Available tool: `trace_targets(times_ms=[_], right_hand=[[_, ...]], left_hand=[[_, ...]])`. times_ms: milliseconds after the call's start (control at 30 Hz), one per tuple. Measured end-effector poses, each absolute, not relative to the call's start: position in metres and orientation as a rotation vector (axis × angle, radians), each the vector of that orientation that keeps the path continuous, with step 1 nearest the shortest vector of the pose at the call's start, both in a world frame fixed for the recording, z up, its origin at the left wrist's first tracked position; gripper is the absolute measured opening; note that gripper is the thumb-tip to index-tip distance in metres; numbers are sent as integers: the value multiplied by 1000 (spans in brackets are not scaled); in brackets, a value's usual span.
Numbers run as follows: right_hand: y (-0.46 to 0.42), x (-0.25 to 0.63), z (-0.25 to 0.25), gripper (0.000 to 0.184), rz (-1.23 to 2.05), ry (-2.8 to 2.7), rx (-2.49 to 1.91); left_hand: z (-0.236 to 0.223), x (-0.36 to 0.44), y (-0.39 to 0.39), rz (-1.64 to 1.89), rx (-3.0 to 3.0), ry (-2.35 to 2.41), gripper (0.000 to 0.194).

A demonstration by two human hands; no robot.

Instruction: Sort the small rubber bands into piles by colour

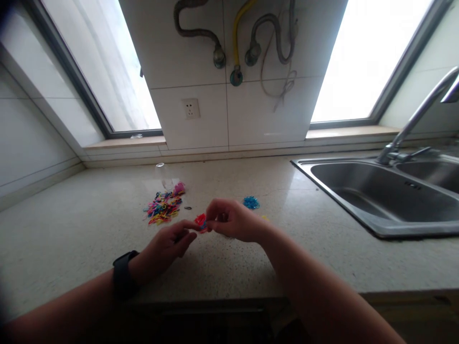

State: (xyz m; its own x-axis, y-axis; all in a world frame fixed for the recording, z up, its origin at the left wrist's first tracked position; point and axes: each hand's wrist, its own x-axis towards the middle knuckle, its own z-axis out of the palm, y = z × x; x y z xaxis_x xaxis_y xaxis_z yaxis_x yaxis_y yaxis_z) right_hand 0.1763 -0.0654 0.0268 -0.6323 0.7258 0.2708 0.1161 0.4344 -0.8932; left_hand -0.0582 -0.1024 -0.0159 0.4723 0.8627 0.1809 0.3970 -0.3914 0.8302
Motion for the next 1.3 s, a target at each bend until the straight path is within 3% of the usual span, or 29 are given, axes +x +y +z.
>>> trace_targets(times_ms=[633, 800, 1300], right_hand=[[-67, 170, 25, 9, 1208, -2287, -700], [-64, 171, 22, 9, 1156, -2290, -701], [-62, 175, 21, 9, 1150, -2206, -707]], left_hand=[[-14, -53, -100, 695, 1749, 931, 35], [-13, -52, -99, 779, 1727, 903, 27], [-10, -53, -97, 847, 1433, 834, 33]])
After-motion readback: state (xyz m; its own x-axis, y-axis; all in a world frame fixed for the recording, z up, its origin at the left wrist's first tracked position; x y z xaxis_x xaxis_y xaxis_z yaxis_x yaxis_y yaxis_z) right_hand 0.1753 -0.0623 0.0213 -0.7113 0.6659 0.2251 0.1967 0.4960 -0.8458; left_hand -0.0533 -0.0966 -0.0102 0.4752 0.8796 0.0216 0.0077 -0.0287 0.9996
